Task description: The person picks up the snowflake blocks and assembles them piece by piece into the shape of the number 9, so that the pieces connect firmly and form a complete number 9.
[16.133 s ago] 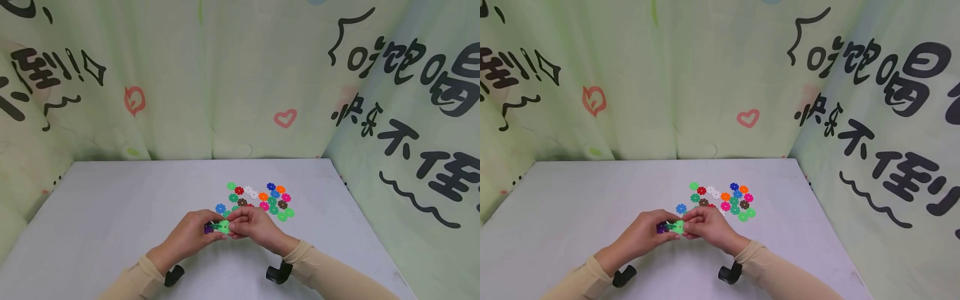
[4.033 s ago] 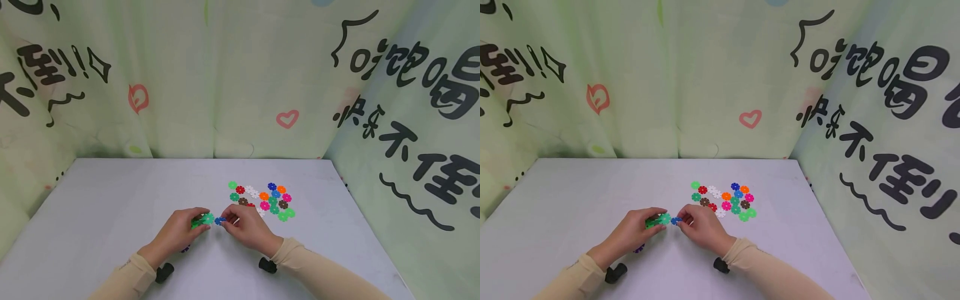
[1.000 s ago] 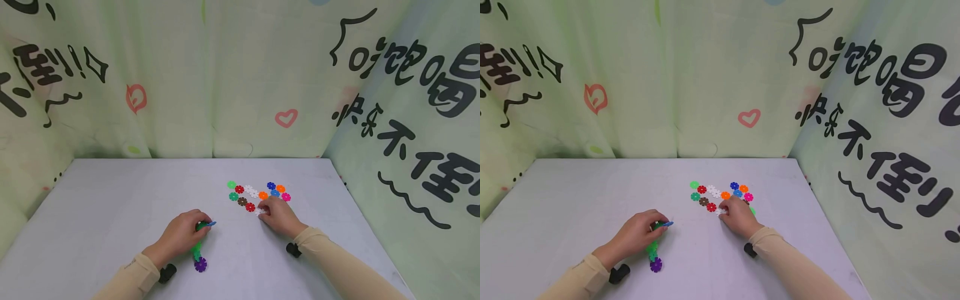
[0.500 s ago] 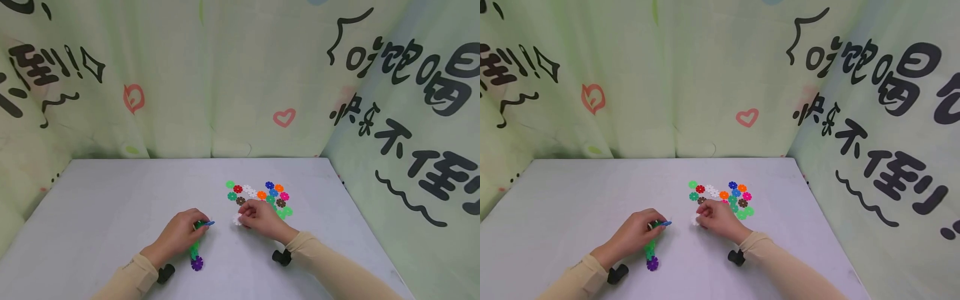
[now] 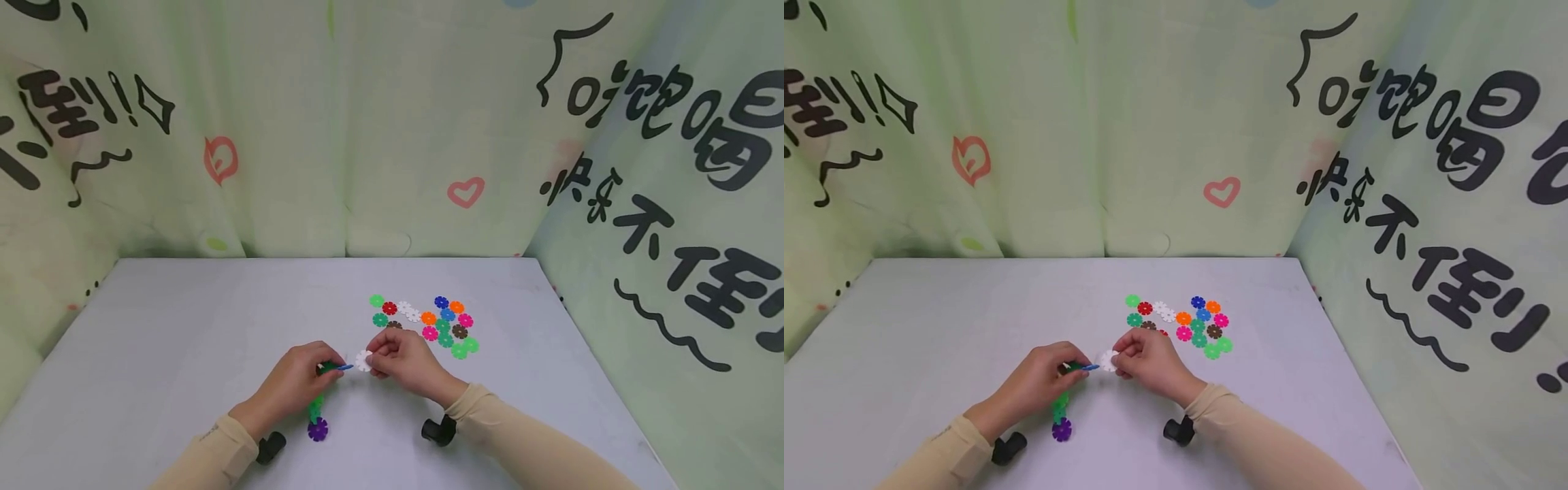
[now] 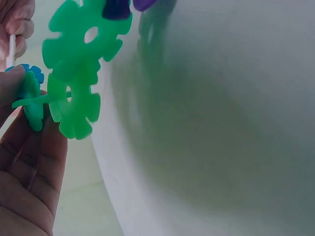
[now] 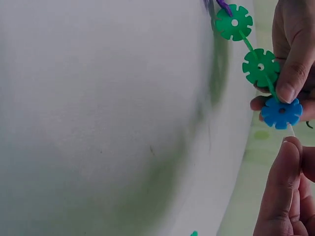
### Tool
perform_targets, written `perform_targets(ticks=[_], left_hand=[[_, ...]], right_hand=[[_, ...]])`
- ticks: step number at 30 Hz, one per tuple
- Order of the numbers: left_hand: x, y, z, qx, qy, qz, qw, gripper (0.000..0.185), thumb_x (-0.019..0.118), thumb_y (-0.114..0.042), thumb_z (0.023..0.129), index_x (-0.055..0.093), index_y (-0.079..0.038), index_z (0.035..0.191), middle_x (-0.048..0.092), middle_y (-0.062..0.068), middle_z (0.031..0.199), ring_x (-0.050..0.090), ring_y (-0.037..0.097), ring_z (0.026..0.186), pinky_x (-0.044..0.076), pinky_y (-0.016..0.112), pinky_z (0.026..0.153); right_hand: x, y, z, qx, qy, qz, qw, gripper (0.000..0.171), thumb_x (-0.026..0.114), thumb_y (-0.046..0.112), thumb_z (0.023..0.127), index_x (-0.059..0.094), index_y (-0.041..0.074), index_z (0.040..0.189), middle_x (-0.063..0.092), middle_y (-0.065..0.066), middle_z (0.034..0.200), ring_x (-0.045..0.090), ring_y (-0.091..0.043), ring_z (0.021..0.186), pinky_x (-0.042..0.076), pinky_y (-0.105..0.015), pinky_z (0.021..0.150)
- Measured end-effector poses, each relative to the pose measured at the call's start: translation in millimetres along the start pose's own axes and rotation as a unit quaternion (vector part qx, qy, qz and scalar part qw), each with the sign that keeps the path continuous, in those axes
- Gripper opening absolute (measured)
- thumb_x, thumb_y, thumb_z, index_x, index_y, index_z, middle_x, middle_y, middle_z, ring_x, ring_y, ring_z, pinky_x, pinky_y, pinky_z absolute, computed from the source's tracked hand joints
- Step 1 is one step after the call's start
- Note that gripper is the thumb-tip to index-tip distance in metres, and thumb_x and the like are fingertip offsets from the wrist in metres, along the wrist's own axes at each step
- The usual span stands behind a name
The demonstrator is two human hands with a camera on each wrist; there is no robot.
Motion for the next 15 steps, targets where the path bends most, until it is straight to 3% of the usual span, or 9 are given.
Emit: perform_targets(ticks=[5,15], left_hand=[[0.0,-0.3,0.0,-0.006,0.002,-0.001,1.0,0.013,0.08,-0.009,0.085,0.074,-0.017,0.094,0.066,-0.012,0.093,0.06,0.006,0.082,0.055,0.031,0.075],[3.2,0.7,0.0,-0.012,0.014,-0.004,0.9998,0.015,0.081,-0.01,0.084,0.074,-0.018,0.094,0.066,-0.012,0.093,0.061,0.007,0.084,0.055,0.032,0.078]], right_hand=[[4.2,-0.9,-1.1,0.004,0.009,0.025,1.0,0.013,0.073,0.006,0.091,0.065,0.001,0.1,0.069,-0.006,0.081,0.07,-0.02,0.074,0.058,-0.032,0.071],[4.8,-8.2,-2.5,0.027,-0.012,0.047,0.998,0.013,0.073,0.006,0.091,0.064,0.001,0.1,0.07,-0.008,0.082,0.071,-0.022,0.077,0.058,-0.034,0.071]])
Point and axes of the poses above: each hand's wrist, its own z-axis towards the middle knuckle, its own x-axis out of the palm, y = z × x, the point moved 9 cm from there along z, towards the middle knuckle
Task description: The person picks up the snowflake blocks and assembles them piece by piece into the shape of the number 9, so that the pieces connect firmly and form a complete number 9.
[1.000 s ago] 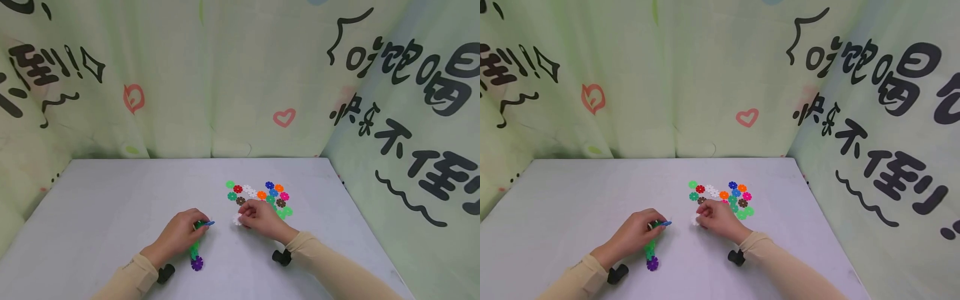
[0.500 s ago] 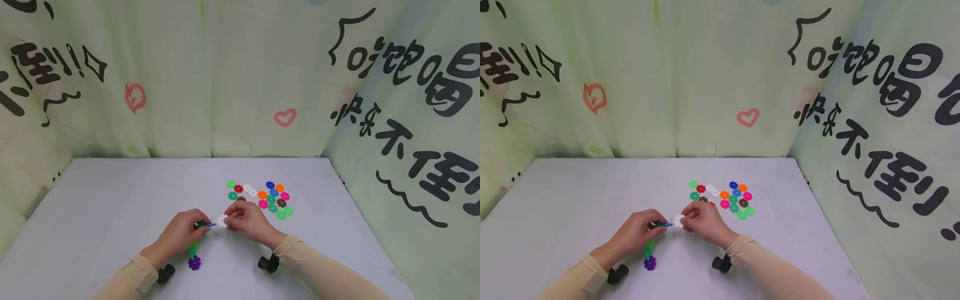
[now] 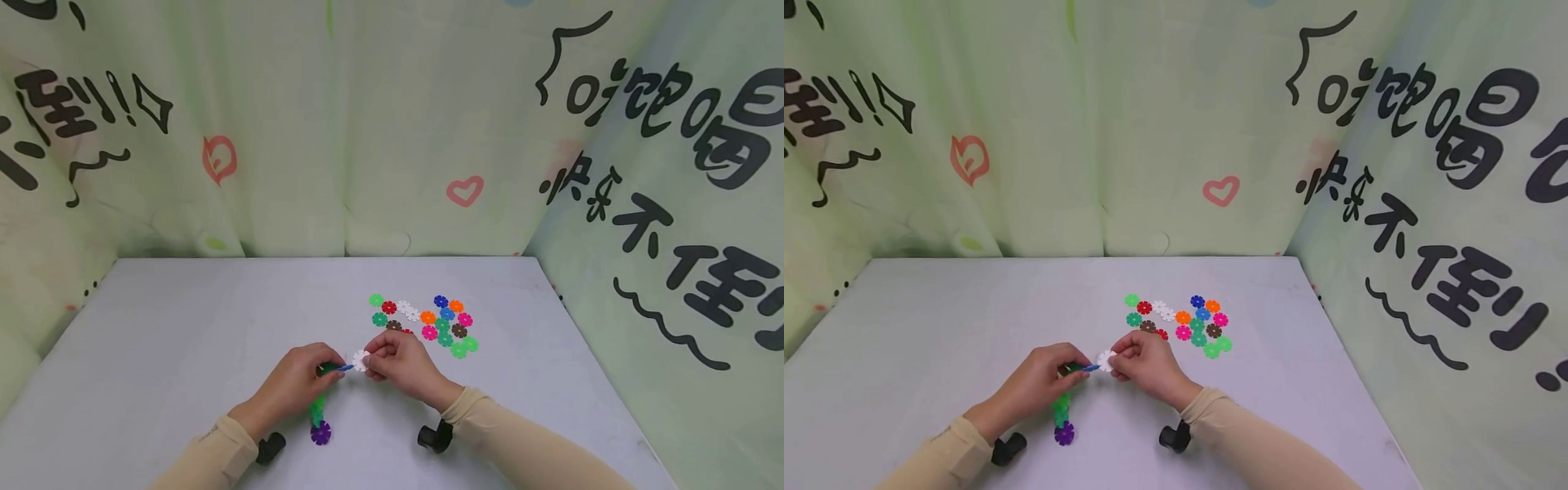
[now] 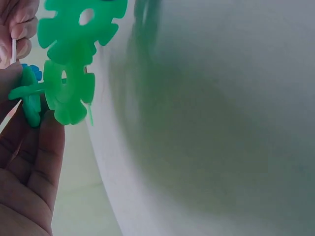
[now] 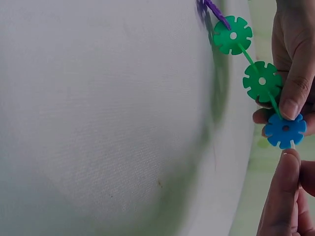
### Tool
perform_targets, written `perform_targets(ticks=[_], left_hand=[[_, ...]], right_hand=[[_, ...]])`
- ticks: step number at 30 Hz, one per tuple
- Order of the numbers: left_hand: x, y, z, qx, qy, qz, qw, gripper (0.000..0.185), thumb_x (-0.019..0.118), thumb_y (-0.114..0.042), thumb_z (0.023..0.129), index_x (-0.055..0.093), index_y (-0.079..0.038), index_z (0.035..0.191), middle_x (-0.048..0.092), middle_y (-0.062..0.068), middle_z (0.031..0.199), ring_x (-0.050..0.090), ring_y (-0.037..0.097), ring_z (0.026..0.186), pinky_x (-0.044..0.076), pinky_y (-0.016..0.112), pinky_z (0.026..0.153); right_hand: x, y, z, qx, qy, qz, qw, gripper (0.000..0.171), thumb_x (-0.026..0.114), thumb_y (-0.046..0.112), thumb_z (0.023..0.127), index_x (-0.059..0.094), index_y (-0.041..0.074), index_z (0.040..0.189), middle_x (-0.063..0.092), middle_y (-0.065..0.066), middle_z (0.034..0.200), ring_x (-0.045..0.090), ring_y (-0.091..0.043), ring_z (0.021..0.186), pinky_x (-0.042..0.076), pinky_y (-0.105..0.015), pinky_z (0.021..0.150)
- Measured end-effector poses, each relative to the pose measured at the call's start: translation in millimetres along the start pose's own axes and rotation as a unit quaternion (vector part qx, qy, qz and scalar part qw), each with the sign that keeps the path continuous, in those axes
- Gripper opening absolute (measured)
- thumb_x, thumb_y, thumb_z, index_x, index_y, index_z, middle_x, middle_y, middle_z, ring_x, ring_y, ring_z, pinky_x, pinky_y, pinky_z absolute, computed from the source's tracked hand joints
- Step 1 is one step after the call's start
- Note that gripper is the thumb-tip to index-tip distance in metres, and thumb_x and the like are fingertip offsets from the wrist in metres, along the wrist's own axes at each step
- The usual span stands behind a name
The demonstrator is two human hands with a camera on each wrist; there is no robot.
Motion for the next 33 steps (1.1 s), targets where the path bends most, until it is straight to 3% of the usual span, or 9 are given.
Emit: perform_targets(ticks=[9,17,28,33], left_hand=[[2.2,-6.3,1.8,0.036,0.009,0.036,0.9987,0.009,0.079,-0.012,0.086,0.077,-0.014,0.095,0.067,-0.011,0.091,0.062,0.006,0.083,0.054,0.027,0.076],[-2.2,-12.2,0.3,0.08,-0.021,0.025,0.9962,0.012,0.08,-0.003,0.083,0.077,-0.012,0.09,0.07,-0.009,0.091,0.065,0.006,0.083,0.054,0.026,0.074],[-5.5,-14.7,-0.9,0.091,-0.058,0.019,0.994,0.012,0.081,-0.004,0.082,0.078,-0.011,0.09,0.072,-0.007,0.091,0.067,0.007,0.083,0.055,0.026,0.074],[-2.6,-10.2,-0.2,0.059,-0.042,0.023,0.9971,0.012,0.082,-0.005,0.081,0.077,-0.014,0.088,0.069,-0.01,0.088,0.064,0.004,0.081,0.054,0.024,0.072]], right_hand=[[3.9,-1.6,-2.0,0.015,0.009,0.025,1.0,0.018,0.074,0.005,0.09,0.063,-0.001,0.102,0.071,-0.01,0.081,0.072,-0.023,0.077,0.058,-0.034,0.072],[4.1,0.7,-4.5,0.016,-0.002,0.055,0.998,0.018,0.075,0.003,0.089,0.064,-0.004,0.101,0.072,-0.013,0.083,0.073,-0.024,0.075,0.058,-0.034,0.07],[7.0,-6.1,-7.6,0.034,-0.016,0.123,0.992,0.02,0.072,0.002,0.09,0.062,-0.008,0.104,0.071,-0.016,0.086,0.073,-0.023,0.076,0.058,-0.032,0.071],[9.4,-7.9,-6.2,0.027,0.003,0.115,0.993,0.019,0.072,0.001,0.091,0.061,-0.008,0.103,0.071,-0.016,0.085,0.073,-0.023,0.076,0.058,-0.033,0.072]])
Point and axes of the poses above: each hand's wrist, its own z-axis towards the middle knuckle, its own x-axis out of the palm, y = z × x, the point moved 9 cm from there along z, towards the middle knuckle
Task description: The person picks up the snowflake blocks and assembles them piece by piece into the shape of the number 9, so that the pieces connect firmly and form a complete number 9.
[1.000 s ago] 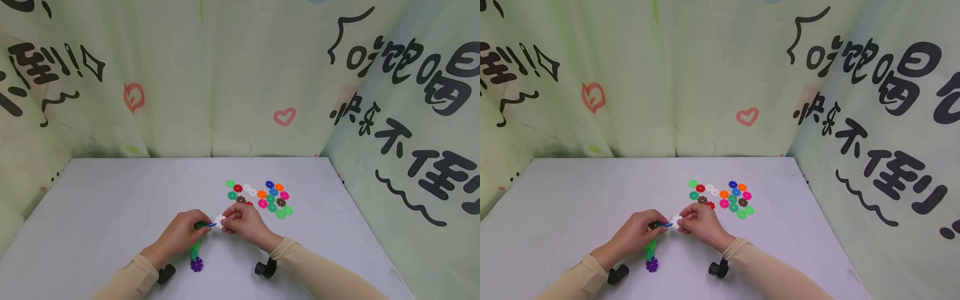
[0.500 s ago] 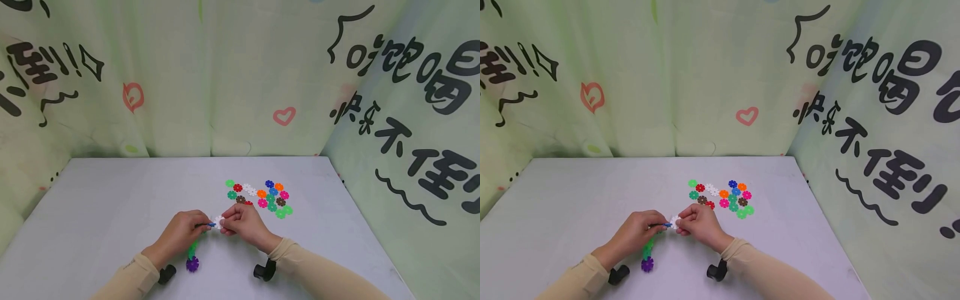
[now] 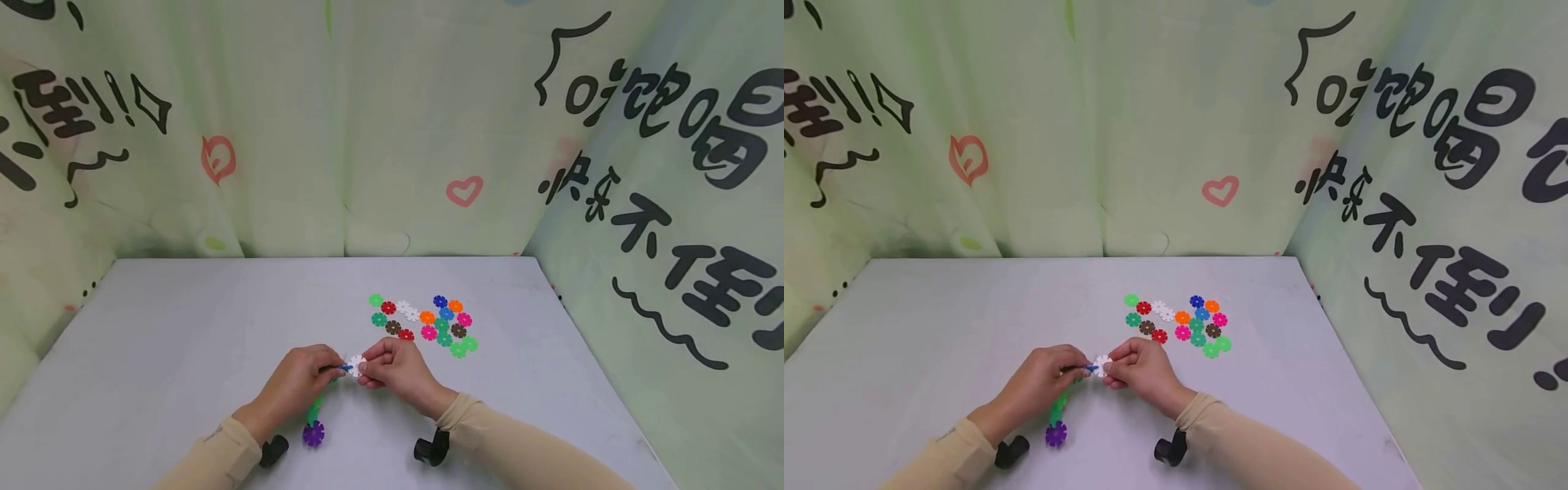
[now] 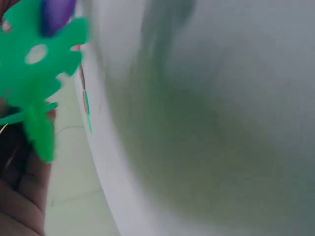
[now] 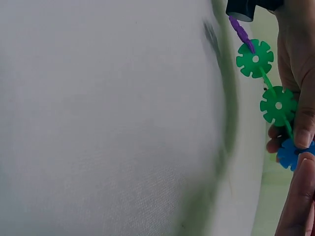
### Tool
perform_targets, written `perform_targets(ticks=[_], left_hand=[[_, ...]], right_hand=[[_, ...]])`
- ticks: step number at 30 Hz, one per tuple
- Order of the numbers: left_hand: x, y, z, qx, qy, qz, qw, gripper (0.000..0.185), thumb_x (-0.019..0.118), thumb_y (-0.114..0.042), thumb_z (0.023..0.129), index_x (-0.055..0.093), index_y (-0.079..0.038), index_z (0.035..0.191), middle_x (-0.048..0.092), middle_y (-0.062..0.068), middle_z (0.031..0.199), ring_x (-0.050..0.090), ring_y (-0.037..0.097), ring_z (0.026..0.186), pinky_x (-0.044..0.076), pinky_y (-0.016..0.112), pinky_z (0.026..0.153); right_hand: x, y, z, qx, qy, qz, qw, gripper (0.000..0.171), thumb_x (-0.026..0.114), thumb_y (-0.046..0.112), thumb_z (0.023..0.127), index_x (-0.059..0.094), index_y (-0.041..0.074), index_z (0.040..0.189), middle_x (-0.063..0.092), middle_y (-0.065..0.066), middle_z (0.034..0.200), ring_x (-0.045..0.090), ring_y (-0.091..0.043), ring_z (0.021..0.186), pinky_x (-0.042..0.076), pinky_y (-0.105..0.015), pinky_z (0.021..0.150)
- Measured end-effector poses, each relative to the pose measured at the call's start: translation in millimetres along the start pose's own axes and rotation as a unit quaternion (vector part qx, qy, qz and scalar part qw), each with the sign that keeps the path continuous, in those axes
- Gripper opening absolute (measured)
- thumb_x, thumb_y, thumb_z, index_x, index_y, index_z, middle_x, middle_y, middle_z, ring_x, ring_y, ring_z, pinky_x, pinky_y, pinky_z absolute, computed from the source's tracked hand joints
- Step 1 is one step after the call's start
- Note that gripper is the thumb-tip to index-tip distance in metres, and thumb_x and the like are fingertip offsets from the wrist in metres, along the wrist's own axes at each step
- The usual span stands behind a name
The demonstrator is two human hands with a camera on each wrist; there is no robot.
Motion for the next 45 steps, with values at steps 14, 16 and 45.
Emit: perform_targets(ticks=[14,16,45], left_hand=[[13.4,10.3,-0.7,-0.052,0.064,0.011,0.9966,0.025,0.082,-0.015,0.084,0.073,-0.013,0.107,0.07,-0.005,0.102,0.063,0.009,0.092,0.053,0.034,0.086],[14.1,10.6,-0.5,-0.053,0.068,0.015,0.9962,0.025,0.081,-0.016,0.084,0.073,-0.014,0.108,0.07,-0.006,0.102,0.062,0.008,0.09,0.053,0.034,0.085],[10.2,17.3,-5.6,-0.077,0.091,0.035,0.9923,0.035,0.077,-0.015,0.089,0.069,-0.016,0.123,0.053,-0.014,0.086,0.05,0.008,0.077,0.047,0.027,0.07]], right_hand=[[-0.4,-8.6,5.5,0.003,0.062,-0.081,0.995,0.016,0.07,0.004,0.092,0.065,-0.002,0.106,0.072,-0.014,0.089,0.072,-0.03,0.083,0.058,-0.035,0.074],[-7.5,-8.0,8.1,-0.003,0.067,-0.113,0.991,0.019,0.071,0.006,0.092,0.065,-0.001,0.108,0.071,-0.011,0.09,0.072,-0.029,0.083,0.058,-0.034,0.074],[-95.1,-10.7,43.7,0.008,-0.073,-0.46,0.885,0.022,0.08,0.015,0.085,0.066,0.011,0.1,0.058,0.001,0.088,0.054,-0.018,0.082,0.05,-0.032,0.073]])
Point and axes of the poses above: each hand's wrist, its own z-axis towards the middle knuckle, its own x-axis out of the palm, y = z × x, the point moved 9 cm from there along z, towards the middle knuckle
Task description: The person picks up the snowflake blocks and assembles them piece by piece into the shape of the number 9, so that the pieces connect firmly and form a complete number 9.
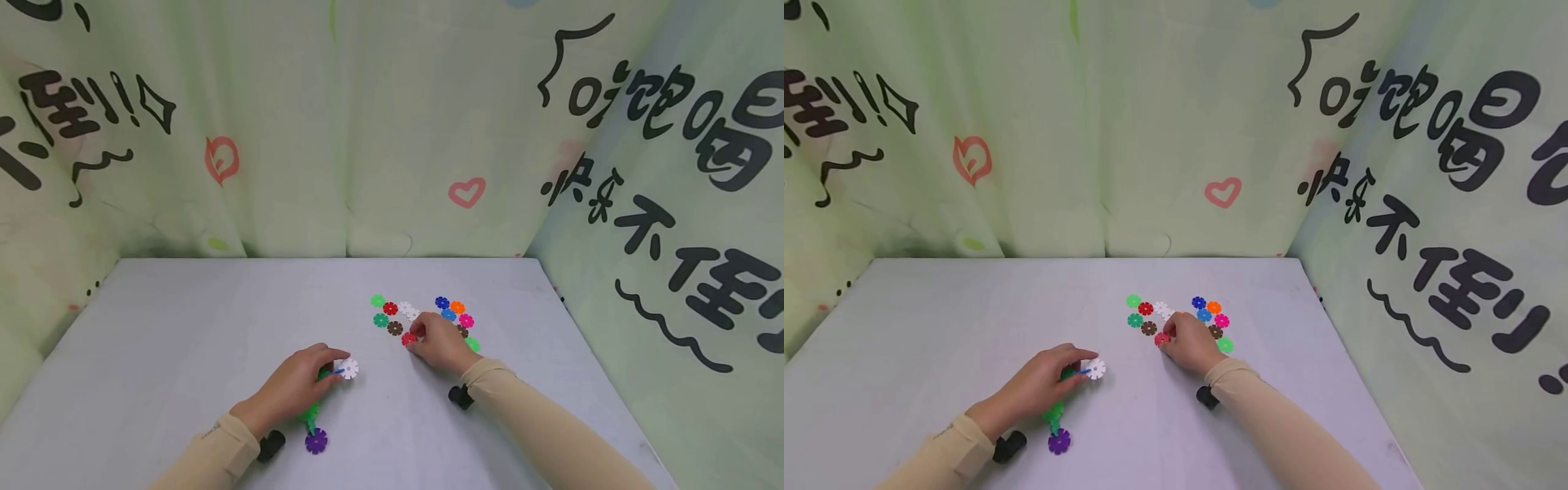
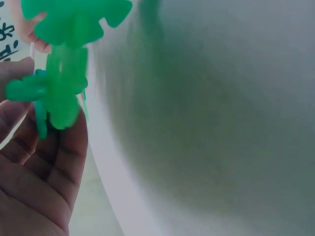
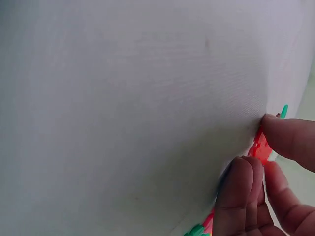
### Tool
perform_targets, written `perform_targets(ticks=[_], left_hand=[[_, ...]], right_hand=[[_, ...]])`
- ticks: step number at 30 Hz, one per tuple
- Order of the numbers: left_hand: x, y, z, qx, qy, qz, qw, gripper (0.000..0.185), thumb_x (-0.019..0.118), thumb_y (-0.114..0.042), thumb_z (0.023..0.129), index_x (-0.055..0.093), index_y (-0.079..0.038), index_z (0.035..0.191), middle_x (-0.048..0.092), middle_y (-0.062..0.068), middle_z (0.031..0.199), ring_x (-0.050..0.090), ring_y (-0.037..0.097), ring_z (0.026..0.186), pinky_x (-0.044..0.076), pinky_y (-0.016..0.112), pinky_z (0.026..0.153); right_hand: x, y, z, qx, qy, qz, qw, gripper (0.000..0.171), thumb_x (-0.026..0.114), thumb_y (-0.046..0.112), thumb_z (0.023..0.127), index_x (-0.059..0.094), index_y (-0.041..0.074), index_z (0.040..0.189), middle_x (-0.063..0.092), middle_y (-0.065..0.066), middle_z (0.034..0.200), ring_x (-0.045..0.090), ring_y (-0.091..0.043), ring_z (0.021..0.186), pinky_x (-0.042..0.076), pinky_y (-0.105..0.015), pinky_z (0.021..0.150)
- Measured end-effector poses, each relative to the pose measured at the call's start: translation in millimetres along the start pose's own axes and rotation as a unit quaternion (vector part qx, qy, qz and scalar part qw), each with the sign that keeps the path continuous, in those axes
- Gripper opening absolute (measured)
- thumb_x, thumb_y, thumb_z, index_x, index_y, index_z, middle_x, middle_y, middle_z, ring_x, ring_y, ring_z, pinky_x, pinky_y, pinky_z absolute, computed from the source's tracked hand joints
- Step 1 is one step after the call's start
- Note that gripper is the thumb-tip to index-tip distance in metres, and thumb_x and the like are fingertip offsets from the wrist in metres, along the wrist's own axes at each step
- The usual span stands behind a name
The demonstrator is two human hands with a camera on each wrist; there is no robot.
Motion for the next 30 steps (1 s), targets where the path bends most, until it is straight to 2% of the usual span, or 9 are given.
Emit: perform_targets(ticks=[3,6,10,16,23,30], left_hand=[[0.3,0.1,0.2,0.003,-0.003,0.004,1.0,0.035,0.077,-0.015,0.088,0.07,-0.017,0.122,0.051,-0.013,0.085,0.049,0.008,0.076,0.047,0.026,0.07],[0.2,0.5,0.5,0.004,-0.007,0.003,1.0,0.034,0.078,-0.015,0.087,0.07,-0.017,0.121,0.051,-0.013,0.084,0.049,0.009,0.075,0.046,0.026,0.069],[-0.3,2.5,1.6,-0.006,-0.01,-0.003,0.9999,0.035,0.08,-0.015,0.086,0.07,-0.017,0.12,0.052,-0.013,0.084,0.05,0.009,0.077,0.048,0.027,0.071],[-2.7,4.7,2.5,-0.024,-0.017,-0.019,0.9994,0.036,0.083,-0.015,0.083,0.071,-0.017,0.118,0.055,-0.012,0.086,0.051,0.009,0.079,0.051,0.027,0.075],[-6.9,3.8,1.4,-0.019,-0.034,-0.043,0.9983,0.036,0.083,-0.014,0.082,0.071,-0.017,0.116,0.054,-0.012,0.085,0.051,0.01,0.078,0.049,0.025,0.071],[-6.7,3.5,1.5,-0.018,-0.031,-0.051,0.9981,0.037,0.082,-0.015,0.084,0.07,-0.016,0.12,0.056,-0.012,0.088,0.053,0.01,0.08,0.05,0.026,0.072]], right_hand=[[0.0,-2.2,-2.0,0.02,0.0,0.024,1.0,0.026,0.08,0.014,0.084,0.06,0.012,0.1,0.058,0.0,0.086,0.055,-0.019,0.079,0.051,-0.031,0.071],[0.3,1.8,-8.1,0.016,-0.004,0.048,0.999,0.027,0.08,0.012,0.085,0.059,0.012,0.103,0.059,0.001,0.085,0.057,-0.017,0.079,0.051,-0.031,0.07],[4.5,22.5,-22.3,-0.039,0.004,0.081,0.996,0.02,0.079,0.013,0.086,0.065,0.014,0.1,0.063,0.005,0.084,0.06,-0.015,0.078,0.053,-0.029,0.071],[16.9,62.0,-45.5,-0.125,0.033,0.119,0.984,0.015,0.081,0.013,0.085,0.067,0.017,0.091,0.066,0.011,0.083,0.062,-0.008,0.075,0.054,-0.025,0.068],[17.4,95.4,-57.8,-0.204,-0.01,0.109,0.973,0.017,0.081,0.009,0.084,0.067,0.016,0.09,0.068,0.011,0.083,0.063,-0.001,0.073,0.054,-0.021,0.068],[15.8,104.6,-61.8,-0.233,-0.04,0.081,0.968,0.017,0.082,0.01,0.084,0.067,0.015,0.091,0.069,0.01,0.084,0.063,0.001,0.074,0.053,-0.018,0.069]])
Point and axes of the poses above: each hand's wrist, its own z-axis towards the middle knuckle, its own x-axis out of the palm, y = z × x, the point moved 9 cm from there along z, towards the middle knuckle
